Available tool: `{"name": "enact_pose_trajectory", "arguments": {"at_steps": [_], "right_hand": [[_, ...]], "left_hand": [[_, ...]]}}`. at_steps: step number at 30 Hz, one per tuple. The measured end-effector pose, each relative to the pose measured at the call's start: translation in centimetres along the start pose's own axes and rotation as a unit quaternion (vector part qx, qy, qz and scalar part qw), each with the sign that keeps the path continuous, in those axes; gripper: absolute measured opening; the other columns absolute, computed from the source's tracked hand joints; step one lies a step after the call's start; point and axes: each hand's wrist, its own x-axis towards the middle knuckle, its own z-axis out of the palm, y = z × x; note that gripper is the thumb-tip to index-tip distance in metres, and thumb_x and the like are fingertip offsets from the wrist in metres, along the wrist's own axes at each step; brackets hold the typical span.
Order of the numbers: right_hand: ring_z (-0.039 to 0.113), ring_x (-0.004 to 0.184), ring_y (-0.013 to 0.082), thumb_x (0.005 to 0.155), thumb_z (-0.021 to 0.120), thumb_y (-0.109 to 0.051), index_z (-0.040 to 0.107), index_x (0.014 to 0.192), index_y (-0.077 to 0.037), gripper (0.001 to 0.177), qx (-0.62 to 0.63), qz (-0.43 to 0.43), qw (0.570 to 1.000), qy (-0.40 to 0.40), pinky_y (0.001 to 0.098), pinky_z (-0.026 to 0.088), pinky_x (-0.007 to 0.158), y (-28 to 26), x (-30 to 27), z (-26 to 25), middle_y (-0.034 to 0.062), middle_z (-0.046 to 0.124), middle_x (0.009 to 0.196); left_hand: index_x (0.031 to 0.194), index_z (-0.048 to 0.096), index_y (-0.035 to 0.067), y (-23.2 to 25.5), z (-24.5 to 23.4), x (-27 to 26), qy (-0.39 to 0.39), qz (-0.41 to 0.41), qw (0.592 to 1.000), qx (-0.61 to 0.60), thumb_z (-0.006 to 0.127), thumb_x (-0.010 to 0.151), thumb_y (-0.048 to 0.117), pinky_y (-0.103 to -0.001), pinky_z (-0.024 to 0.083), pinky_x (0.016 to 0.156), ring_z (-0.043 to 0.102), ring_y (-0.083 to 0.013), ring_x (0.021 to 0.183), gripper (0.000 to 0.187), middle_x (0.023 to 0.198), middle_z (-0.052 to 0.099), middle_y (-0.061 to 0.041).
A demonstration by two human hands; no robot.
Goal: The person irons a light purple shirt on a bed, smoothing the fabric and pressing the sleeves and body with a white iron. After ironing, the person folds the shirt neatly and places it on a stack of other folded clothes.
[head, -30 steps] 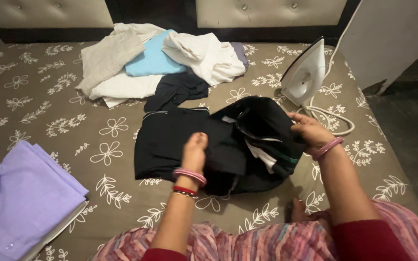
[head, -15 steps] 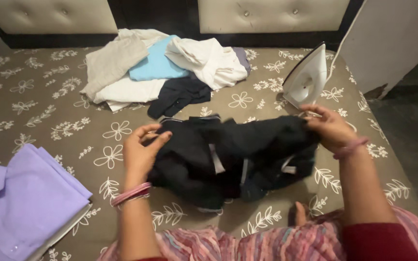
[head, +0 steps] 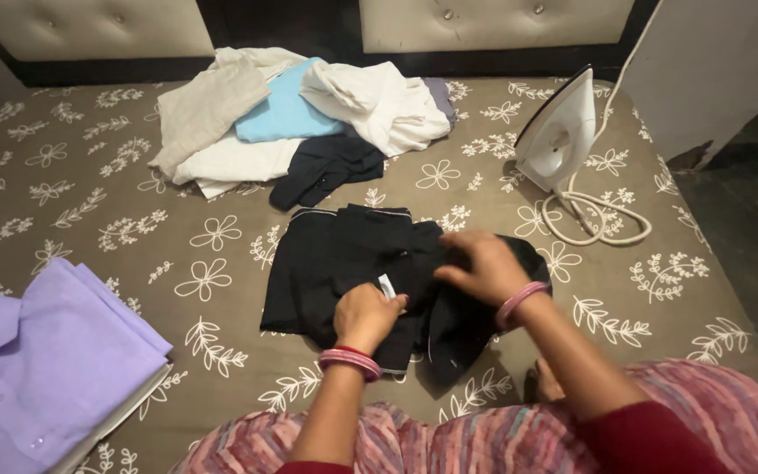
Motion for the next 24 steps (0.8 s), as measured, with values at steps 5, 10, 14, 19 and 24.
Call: {"name": "enact_pose_trajectory", "arguments": {"at_steps": [5, 10, 14, 19, 24], "right_hand": [[0.070, 0.092, 0.0331, 0.084, 0.076, -0.032, 0.076, 0.097, -0.009, 0.027, -0.113, 0.031, 0.989, -0.085, 0.0489, 0.052, 0.083, -1.3, -0.3, 3.2, 0.0117, 0.074, 0.093], [0.070, 0.084, 0.0324, 0.073, 0.076, -0.020, 0.077, 0.080, -0.011, 0.011, -0.059, 0.099, 0.990, -0.077, 0.0476, 0.053, 0.076, -3.6, -2.5, 5.7, 0.0109, 0.073, 0.083], [0.071, 0.084, 0.0339, 0.071, 0.077, -0.014, 0.078, 0.085, -0.011, 0.014, -0.007, 0.091, 0.993, -0.074, 0.0465, 0.056, 0.076, -4.2, -3.1, 5.3, 0.0127, 0.074, 0.084], [0.073, 0.084, 0.0335, 0.071, 0.076, -0.012, 0.077, 0.087, -0.010, 0.016, 0.020, 0.101, 0.987, -0.123, 0.0438, 0.057, 0.077, -4.2, -1.9, 3.7, 0.0119, 0.076, 0.087], [0.074, 0.083, 0.0334, 0.079, 0.078, -0.015, 0.077, 0.096, -0.008, 0.019, 0.051, 0.166, 0.984, 0.026, 0.0405, 0.059, 0.078, -1.7, 0.0, 2.9, 0.0173, 0.076, 0.092]], "left_hand": [[0.122, 0.059, -0.003, 2.1, 1.9, -2.2, 0.048, -0.038, 0.995, -0.083, 0.084, 0.072, 0.053, -0.048, 0.056, 0.092, 0.065, -0.0462, 0.108, 0.079, 0.127, 0.055, -0.029], [0.132, 0.053, -0.006, 1.5, 5.6, -0.7, 0.176, -0.029, 0.955, -0.238, 0.083, 0.073, 0.041, -0.046, 0.050, 0.098, 0.058, -0.0472, 0.113, 0.081, 0.129, 0.049, -0.032], [0.129, 0.058, 0.000, 1.1, 6.1, -0.3, 0.167, -0.079, 0.951, -0.248, 0.082, 0.075, 0.042, -0.043, 0.050, 0.100, 0.060, -0.0416, 0.113, 0.073, 0.128, 0.053, -0.025], [0.114, 0.067, 0.001, 0.0, 8.5, 0.6, 0.257, -0.011, 0.943, -0.213, 0.076, 0.081, 0.029, -0.041, 0.053, 0.095, 0.066, -0.0378, 0.108, 0.045, 0.123, 0.061, -0.020], [0.120, 0.063, 0.001, -1.9, 8.7, 4.4, 0.309, -0.041, 0.838, -0.447, 0.065, 0.098, 0.023, -0.049, 0.052, 0.085, 0.066, -0.0369, 0.097, 0.031, 0.112, 0.069, -0.021]]}}
